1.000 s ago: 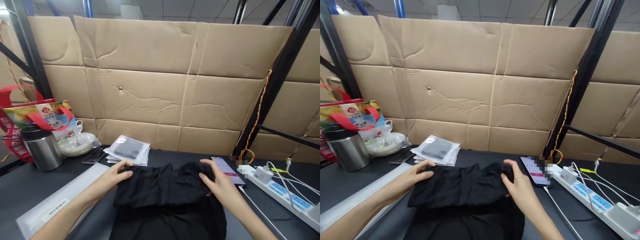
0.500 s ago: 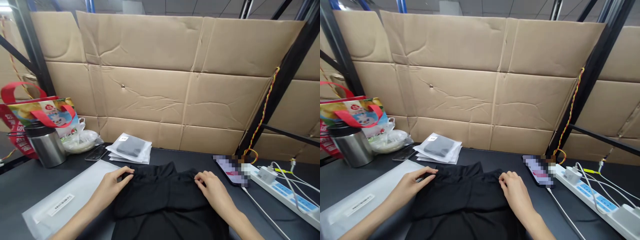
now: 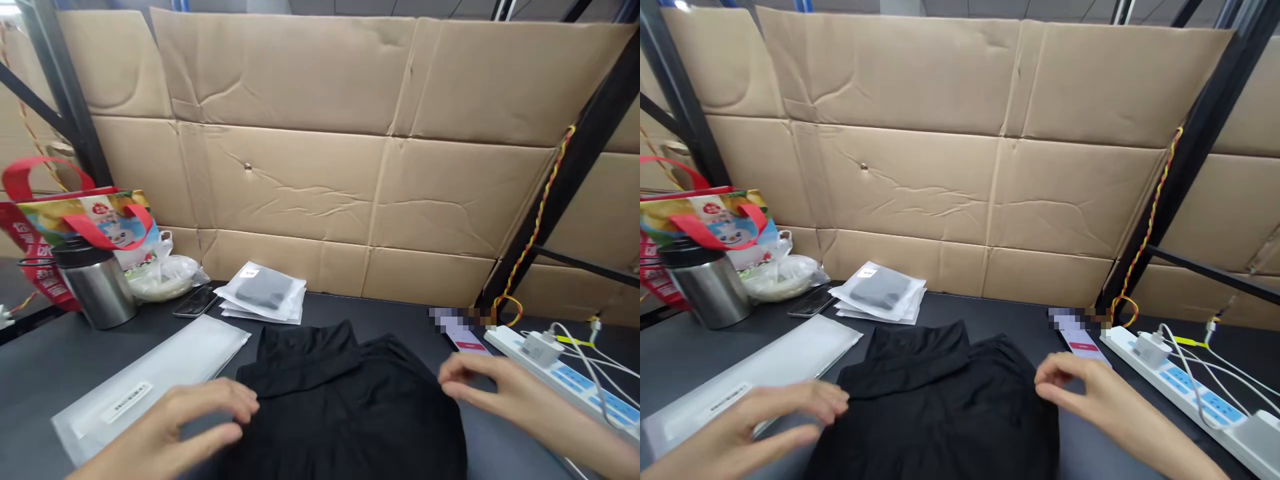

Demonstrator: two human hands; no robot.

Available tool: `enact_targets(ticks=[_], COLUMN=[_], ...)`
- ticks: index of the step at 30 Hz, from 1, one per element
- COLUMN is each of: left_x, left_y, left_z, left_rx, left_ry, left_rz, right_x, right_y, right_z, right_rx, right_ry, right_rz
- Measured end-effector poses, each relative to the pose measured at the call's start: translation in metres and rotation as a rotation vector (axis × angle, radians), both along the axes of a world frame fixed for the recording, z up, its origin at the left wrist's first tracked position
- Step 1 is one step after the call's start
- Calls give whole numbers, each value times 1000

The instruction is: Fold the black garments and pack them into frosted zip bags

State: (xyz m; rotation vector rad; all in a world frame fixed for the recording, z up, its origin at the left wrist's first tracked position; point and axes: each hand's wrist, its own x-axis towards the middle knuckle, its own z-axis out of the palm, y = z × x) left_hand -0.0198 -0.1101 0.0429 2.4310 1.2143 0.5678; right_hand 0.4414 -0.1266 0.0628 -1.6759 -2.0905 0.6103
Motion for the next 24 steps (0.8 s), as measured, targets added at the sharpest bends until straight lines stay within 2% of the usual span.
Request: enact_targets(ticks=[1, 3, 6, 8, 11, 15, 18, 21, 24], left_x=[2, 6, 8, 7, 5, 15, 27, 37, 45], left_y=[10, 28, 43, 46, 47, 58, 81, 107, 113], left_z=[1, -1, -14, -24, -27, -1, 15, 13, 1], left_rx=[-14, 24, 55, 81, 108, 28, -77, -159, -67], left_ry=[-5, 40, 163, 174, 106, -37, -204, -233, -168], left_rz=[4, 24, -46, -39, 31, 64, 131, 198, 282], right_x=[-12, -41, -81, -96, -99, -92, -90, -90, -93], right_y=[9, 29, 52, 59, 61, 63, 78, 105, 124], right_z=[-1, -7, -20, -27, -29, -15, -4, -2, -10], right_rx=[74, 150, 225, 260, 278, 235, 287, 356, 352], right_ry=[12, 12, -25, -65, -33, 145, 222, 191, 135], right_rz=[-17, 60, 190, 242, 243, 182, 120, 39, 20])
